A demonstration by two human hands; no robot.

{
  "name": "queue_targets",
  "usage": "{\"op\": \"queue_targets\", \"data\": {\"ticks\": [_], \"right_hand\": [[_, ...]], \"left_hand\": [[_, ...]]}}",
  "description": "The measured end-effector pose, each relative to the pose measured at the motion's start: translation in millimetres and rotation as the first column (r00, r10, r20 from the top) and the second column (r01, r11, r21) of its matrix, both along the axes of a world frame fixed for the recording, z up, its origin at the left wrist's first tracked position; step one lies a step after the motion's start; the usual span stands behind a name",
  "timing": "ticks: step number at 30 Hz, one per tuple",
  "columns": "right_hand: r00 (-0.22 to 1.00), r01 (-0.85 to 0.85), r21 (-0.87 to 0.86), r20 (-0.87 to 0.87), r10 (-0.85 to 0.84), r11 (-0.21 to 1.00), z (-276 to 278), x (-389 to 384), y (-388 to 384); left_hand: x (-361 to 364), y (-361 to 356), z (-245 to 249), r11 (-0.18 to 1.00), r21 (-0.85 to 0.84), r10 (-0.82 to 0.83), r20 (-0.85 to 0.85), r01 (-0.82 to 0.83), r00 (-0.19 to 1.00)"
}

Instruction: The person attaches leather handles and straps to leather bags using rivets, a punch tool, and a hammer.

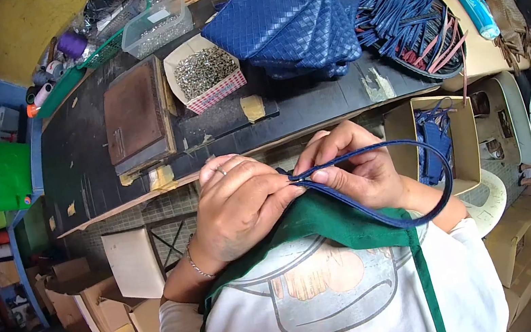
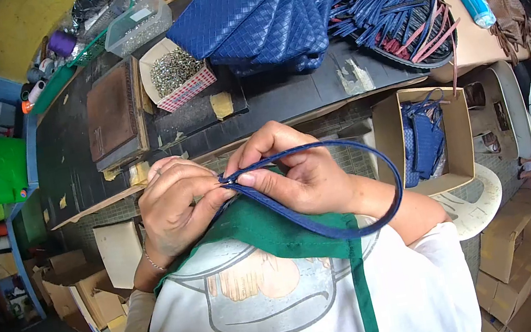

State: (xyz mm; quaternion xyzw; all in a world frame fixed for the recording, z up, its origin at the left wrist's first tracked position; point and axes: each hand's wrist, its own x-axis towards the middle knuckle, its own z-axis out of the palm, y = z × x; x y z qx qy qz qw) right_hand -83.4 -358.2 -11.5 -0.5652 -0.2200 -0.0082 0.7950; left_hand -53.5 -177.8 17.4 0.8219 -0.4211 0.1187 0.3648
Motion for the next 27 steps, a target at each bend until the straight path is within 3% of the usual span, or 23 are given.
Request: {"op": "queue_targets", "data": {"ticks": [2,4,6,8,10,12,14,16,17,18,20,21,22,23,24,26,27], "right_hand": [[0.999,0.012,-0.016,0.05,-0.011,1.0,0,-1,-2],[0.988,0.102,-0.148,0.132,-0.082,0.984,1,1,-4],[0.976,0.176,-0.189,0.158,-0.147,0.966,5,1,-2],[0.977,0.173,-0.229,0.164,-0.137,0.958,5,2,-1],[0.987,0.106,-0.325,0.151,-0.059,0.94,16,9,2],[0.93,0.231,-0.382,0.358,-0.087,0.895,24,17,9],[0.94,0.191,-0.475,0.34,-0.021,0.859,35,23,16],[0.903,0.13,-0.547,0.409,0.129,0.827,39,39,24],[0.92,0.036,-0.63,0.323,0.22,0.776,48,49,28],[0.891,0.009,-0.64,0.354,0.285,0.768,58,66,38],[0.808,0.121,-0.633,0.51,0.295,0.764,60,116,57],[0.83,0.101,-0.721,0.441,0.341,0.685,69,146,65],[0.882,0.186,-0.703,0.427,0.198,0.686,70,178,81],[0.913,0.272,-0.716,0.402,0.061,0.642,63,221,94],[0.907,0.344,-0.65,0.417,-0.06,0.678,53,265,107],[0.873,0.48,-0.762,0.466,-0.148,0.435,45,323,126],[0.863,0.502,-0.814,0.493,-0.109,0.291,29,354,132]], "left_hand": [[-2,0,-1,0.999,-0.032,0.003,-0.073,-0.005,0.997],[-7,-6,10,0.995,0.002,0.1,-0.186,-0.101,0.978],[-5,0,3,0.997,0.045,0.057,-0.041,-0.056,0.998],[-5,3,2,0.997,0.048,0.059,-0.011,-0.059,0.998],[-7,7,1,0.994,0.032,0.108,0.016,-0.108,0.994],[-7,13,-1,0.992,0.028,0.12,0.012,-0.12,0.993],[-6,22,-5,0.991,-0.002,0.132,0.025,-0.132,0.991],[-5,34,-13,0.978,-0.182,0.074,-0.154,-0.102,0.985],[-5,41,-16,0.945,-0.31,0.019,-0.276,-0.108,0.961],[-6,50,-19,0.9,-0.41,-0.001,-0.332,-0.144,0.943],[-8,77,-31,0.763,-0.593,-0.008,-0.407,-0.258,0.913],[-9,91,-35,0.619,-0.708,-0.086,-0.492,-0.34,0.867],[-9,105,-39,0.454,-0.781,-0.181,-0.553,-0.429,0.814],[-5,119,-49,0.283,-0.877,-0.287,-0.464,-0.388,0.838],[-3,128,-45,0.162,-0.897,-0.318,-0.442,-0.411,0.839],[2,149,-50,0.118,-0.921,-0.313,-0.389,-0.371,0.866],[5,159,-50,0.165,-0.919,-0.287,-0.392,-0.358,0.874]]}}
